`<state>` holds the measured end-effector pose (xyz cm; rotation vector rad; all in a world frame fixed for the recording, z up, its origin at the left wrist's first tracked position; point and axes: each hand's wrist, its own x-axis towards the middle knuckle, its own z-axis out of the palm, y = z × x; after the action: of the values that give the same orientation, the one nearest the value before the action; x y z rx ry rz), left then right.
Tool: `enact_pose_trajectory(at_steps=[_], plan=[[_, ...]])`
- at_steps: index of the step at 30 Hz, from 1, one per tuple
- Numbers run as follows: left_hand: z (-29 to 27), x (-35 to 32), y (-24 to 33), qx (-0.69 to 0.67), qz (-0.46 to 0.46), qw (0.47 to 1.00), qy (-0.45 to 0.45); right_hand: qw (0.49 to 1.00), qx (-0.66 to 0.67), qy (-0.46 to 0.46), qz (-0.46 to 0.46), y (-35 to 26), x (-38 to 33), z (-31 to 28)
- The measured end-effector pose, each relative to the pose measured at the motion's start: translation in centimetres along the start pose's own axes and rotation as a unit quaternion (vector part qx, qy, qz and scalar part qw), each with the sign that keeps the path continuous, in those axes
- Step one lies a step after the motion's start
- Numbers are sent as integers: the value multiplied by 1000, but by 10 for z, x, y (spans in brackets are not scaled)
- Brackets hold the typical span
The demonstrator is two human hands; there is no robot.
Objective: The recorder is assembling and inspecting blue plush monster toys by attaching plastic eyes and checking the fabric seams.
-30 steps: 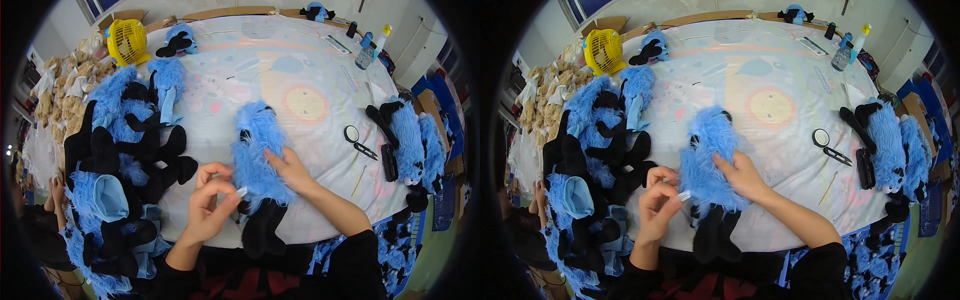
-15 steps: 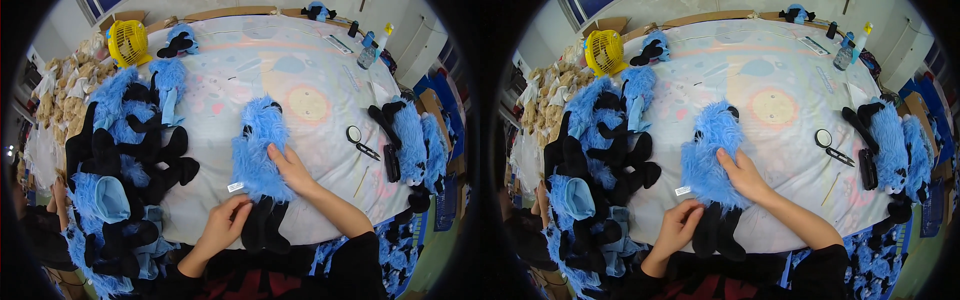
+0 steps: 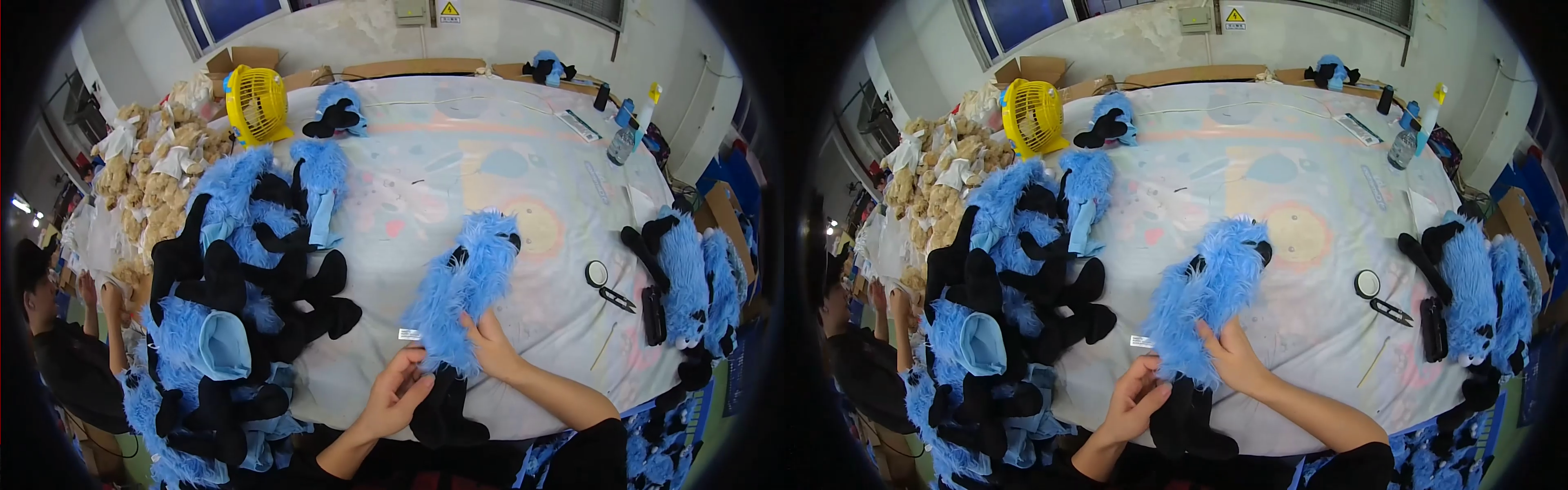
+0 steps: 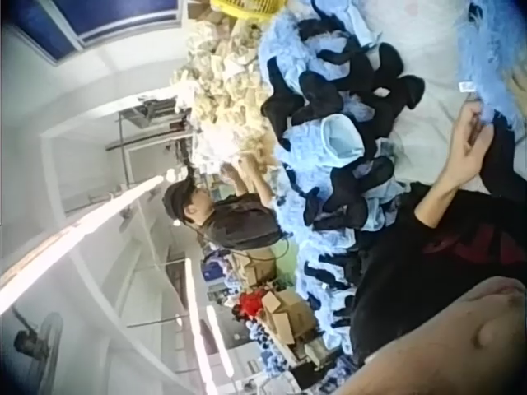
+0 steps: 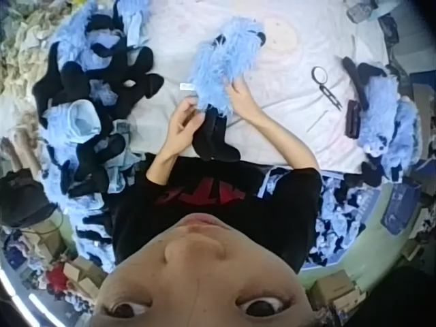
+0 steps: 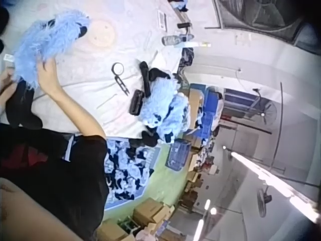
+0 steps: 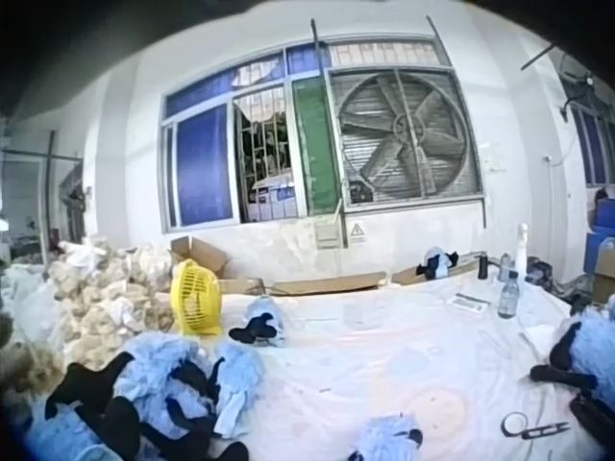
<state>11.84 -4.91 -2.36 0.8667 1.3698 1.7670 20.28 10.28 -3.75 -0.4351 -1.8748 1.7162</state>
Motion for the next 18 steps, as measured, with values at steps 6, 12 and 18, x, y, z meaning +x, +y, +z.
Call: enact_pose_trajectory(at_steps=[6,12,18], plan=[[-12,10,-9,-159,-57,985,26,994,81,28,63,-4,-7,4],[-4,19,22,-197,-373,906,37,983,46,90,155,-10,-5,3],[-28,-1,-3,-207,-201,944,-161,987,50,93,119,7,5,5]])
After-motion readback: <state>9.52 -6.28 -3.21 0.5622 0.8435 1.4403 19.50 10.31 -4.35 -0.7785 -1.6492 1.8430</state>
